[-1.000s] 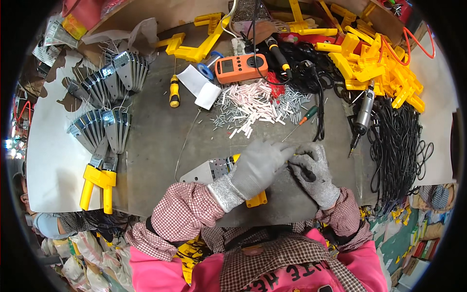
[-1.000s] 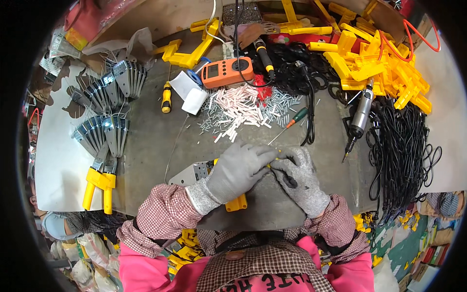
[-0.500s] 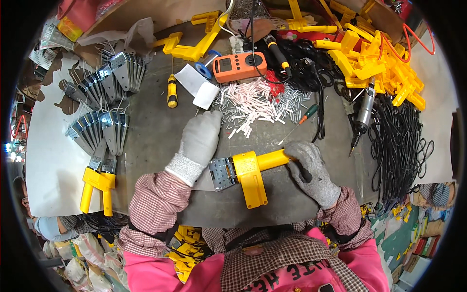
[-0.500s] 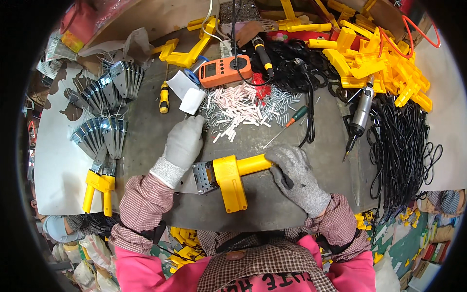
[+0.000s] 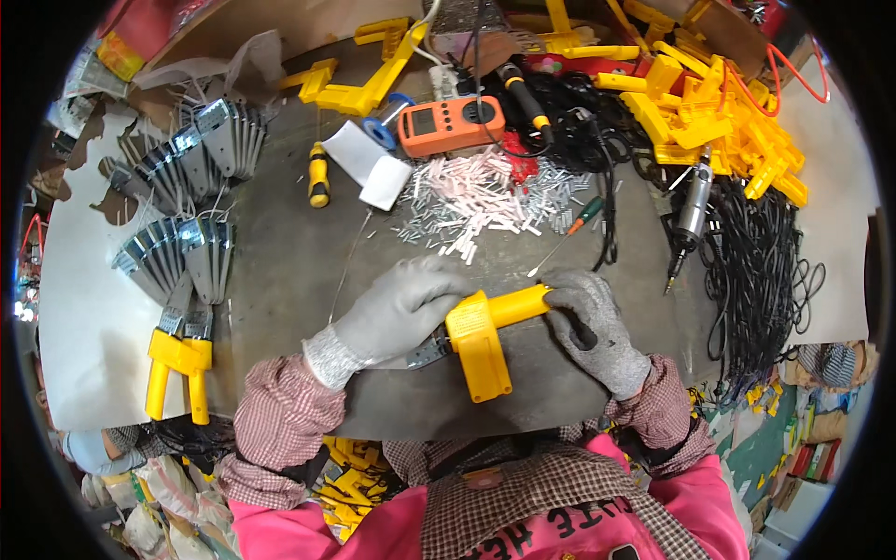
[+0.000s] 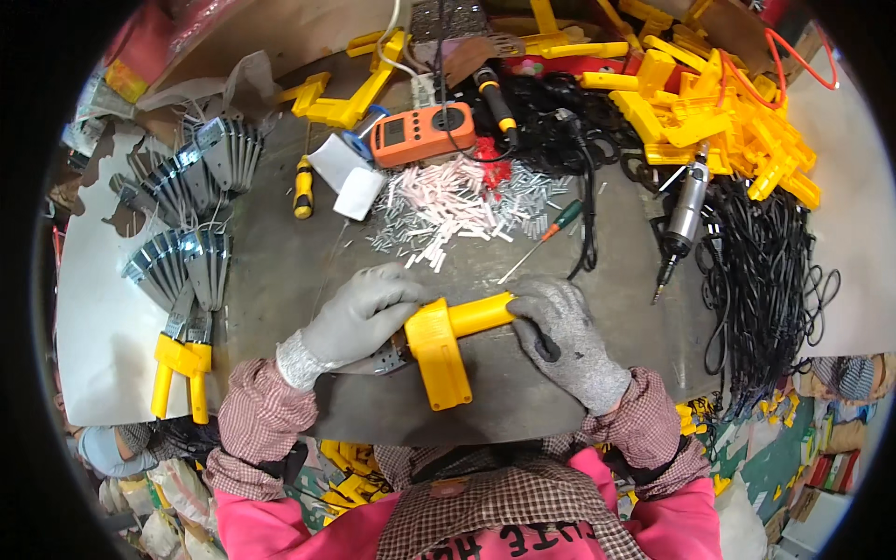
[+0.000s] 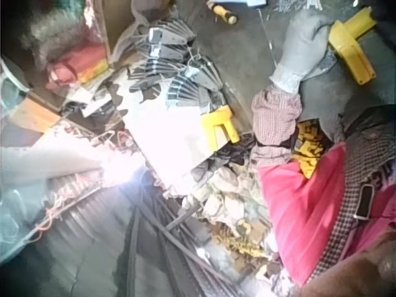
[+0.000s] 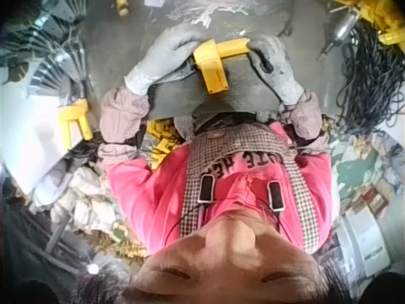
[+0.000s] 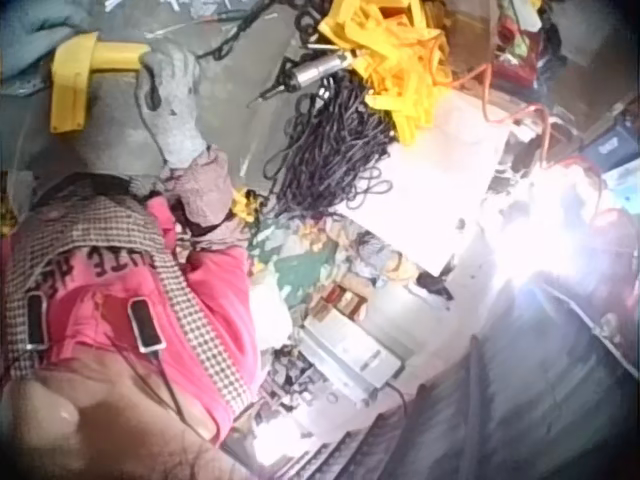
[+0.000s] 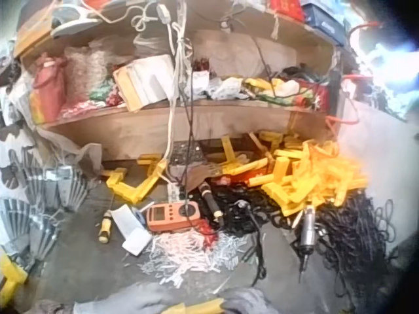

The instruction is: The recorder is assembling yellow plastic handles onto metal hardware components using a soldering iron, pneumatic screwdriver, and small screws.

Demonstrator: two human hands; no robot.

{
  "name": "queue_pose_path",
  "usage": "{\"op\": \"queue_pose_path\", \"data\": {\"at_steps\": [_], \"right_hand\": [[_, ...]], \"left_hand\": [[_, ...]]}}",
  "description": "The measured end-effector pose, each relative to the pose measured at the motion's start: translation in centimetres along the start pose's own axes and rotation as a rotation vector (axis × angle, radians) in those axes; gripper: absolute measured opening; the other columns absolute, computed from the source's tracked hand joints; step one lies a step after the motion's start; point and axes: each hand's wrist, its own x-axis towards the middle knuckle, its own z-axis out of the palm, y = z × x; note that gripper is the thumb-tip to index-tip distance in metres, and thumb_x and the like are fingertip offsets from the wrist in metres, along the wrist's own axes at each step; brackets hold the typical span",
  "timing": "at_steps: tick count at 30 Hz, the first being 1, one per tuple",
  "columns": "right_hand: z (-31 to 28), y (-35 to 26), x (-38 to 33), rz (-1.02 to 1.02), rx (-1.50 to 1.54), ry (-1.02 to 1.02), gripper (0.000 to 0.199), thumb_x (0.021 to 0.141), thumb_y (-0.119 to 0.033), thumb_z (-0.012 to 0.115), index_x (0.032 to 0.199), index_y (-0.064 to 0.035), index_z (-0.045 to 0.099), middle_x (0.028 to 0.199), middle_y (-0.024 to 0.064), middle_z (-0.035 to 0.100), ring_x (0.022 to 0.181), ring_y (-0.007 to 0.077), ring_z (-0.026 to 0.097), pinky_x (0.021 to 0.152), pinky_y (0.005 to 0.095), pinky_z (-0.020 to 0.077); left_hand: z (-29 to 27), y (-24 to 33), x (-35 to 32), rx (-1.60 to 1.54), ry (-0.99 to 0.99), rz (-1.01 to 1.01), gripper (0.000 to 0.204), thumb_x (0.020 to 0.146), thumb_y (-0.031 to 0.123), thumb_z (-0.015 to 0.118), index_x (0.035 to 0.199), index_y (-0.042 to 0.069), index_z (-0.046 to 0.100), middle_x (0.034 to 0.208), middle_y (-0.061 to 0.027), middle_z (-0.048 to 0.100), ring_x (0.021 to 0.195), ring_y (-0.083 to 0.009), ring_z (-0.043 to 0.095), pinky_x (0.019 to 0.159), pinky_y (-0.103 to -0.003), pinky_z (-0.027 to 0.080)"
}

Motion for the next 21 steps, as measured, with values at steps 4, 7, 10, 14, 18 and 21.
{"op": "queue_pose_path", "data": {"at_steps": [4,7,10,14,18,21], "right_hand": [[-4.5,1.4,-0.9,0.320,-0.102,0.278,0.045,0.080,-0.003,0.073,0.122,-0.0043,0.056,0.119,0.0189,0.057,0.112,0.0383,0.056,0.098,0.0439,0.0452],[-8.7,5.7,-1.4,0.666,-0.425,0.418,0.065,0.084,-0.013,0.070,0.140,-0.0012,0.040,0.127,0.0240,0.052,0.117,0.0418,0.054,0.099,0.0440,0.0457],[-8.9,8.4,0.9,0.960,-0.367,0.359,0.081,0.082,-0.007,0.068,0.151,-0.0055,0.026,0.128,0.0270,0.056,0.116,0.0400,0.057,0.098,0.0421,0.0468],[-9.7,9.9,-3.3,0.803,0.306,0.654,0.081,0.084,-0.025,0.069,0.150,-0.0048,0.028,0.107,0.0124,0.063,0.074,0.0254,0.063,0.075,0.0342,0.0549],[-11.5,8.0,-2.4,0.792,1.006,0.645,0.020,0.091,-0.025,0.065,0.103,-0.0113,0.056,0.071,-0.0058,0.049,0.061,0.0056,0.047,0.054,0.0219,0.0394],[-11.7,4.7,1.7,0.740,0.706,0.819,0.016,0.094,-0.025,0.062,0.098,-0.0120,0.053,0.069,-0.0048,0.049,0.059,0.0072,0.049,0.054,0.0231,0.0399]], "left_hand": [[-1.0,1.4,-2.2,0.330,-0.029,0.010,0.033,0.087,0.017,0.065,0.117,0.004,0.065,0.110,-0.0133,0.067,0.102,-0.0324,0.062,0.090,-0.043,0.047],[0.5,5.3,-0.2,0.311,0.030,-0.085,0.033,0.086,0.016,0.066,0.118,0.006,0.066,0.115,-0.0152,0.066,0.109,-0.0321,0.060,0.095,-0.042,0.045],[4.8,6.4,3.1,0.411,0.045,0.095,0.038,0.085,0.021,0.070,0.119,0.006,0.064,0.111,-0.0139,0.067,0.104,-0.0323,0.062,0.093,-0.042,0.046],[6.4,4.9,4.1,0.407,-0.109,-0.003,0.041,0.084,0.025,0.071,0.121,0.010,0.064,0.101,-0.0110,0.067,0.091,-0.0307,0.064,0.082,-0.041,0.050],[6.2,5.0,3.8,0.442,-0.065,-0.029,0.040,0.083,0.028,0.072,0.118,0.010,0.066,0.097,-0.0119,0.066,0.083,-0.0319,0.065,0.073,-0.042,0.052],[6.5,4.5,3.9,0.406,-0.007,-0.024,0.043,0.081,0.033,0.074,0.117,0.012,0.067,0.093,-0.0129,0.066,0.080,-0.0329,0.065,0.071,-0.044,0.052]]}}
